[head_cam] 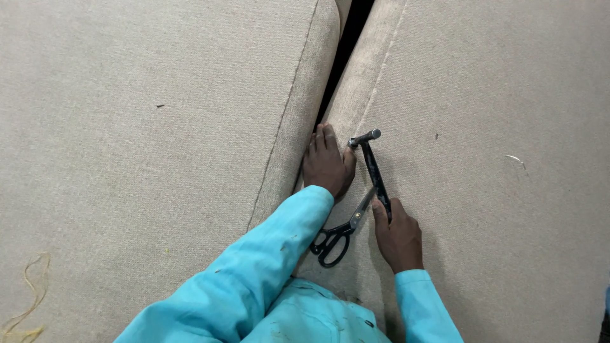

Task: The person uses a hammer to tap along the seam of a beige upholstered cushion. They also handle a pair of scissors and a yellow string, placing them on the cushion surface while working.

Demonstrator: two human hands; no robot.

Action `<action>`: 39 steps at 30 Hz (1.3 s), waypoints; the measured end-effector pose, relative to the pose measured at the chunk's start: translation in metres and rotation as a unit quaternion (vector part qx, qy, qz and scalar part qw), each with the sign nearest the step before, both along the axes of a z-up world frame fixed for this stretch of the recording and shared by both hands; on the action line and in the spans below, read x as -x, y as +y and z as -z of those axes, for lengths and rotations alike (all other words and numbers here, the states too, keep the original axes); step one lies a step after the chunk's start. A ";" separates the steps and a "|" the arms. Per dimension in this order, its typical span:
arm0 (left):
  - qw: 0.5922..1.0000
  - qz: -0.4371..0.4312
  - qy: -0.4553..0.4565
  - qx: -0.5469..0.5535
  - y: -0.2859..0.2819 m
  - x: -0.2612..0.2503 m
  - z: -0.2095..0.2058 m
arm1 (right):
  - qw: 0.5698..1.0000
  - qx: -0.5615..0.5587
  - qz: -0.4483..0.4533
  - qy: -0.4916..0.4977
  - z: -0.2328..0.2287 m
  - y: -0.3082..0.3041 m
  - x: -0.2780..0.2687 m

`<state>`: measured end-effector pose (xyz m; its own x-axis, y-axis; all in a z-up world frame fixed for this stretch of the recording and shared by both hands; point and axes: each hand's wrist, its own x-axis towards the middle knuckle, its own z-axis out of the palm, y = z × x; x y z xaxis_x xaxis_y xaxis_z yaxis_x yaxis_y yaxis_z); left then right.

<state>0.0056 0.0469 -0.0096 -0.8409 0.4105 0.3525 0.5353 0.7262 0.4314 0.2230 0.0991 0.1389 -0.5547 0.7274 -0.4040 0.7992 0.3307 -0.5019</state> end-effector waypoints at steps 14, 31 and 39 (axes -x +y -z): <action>0.995 0.030 -0.096 0.016 -0.007 -0.003 -0.030 | 0.943 -0.191 0.031 0.269 -0.051 0.005 -0.009; 1.000 -0.007 0.006 0.004 0.005 -0.011 -0.007 | 0.983 -0.157 -0.035 0.091 0.029 0.040 0.007; 0.999 0.017 -0.031 -0.014 -0.002 -0.006 -0.020 | 0.975 -0.132 0.028 0.175 -0.025 0.044 0.010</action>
<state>0.0118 0.0445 0.0100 -0.8478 0.4291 0.3117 0.5303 0.6956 0.4847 0.2125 0.1430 0.1636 -0.5807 0.8141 0.0080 0.6154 0.4453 -0.6504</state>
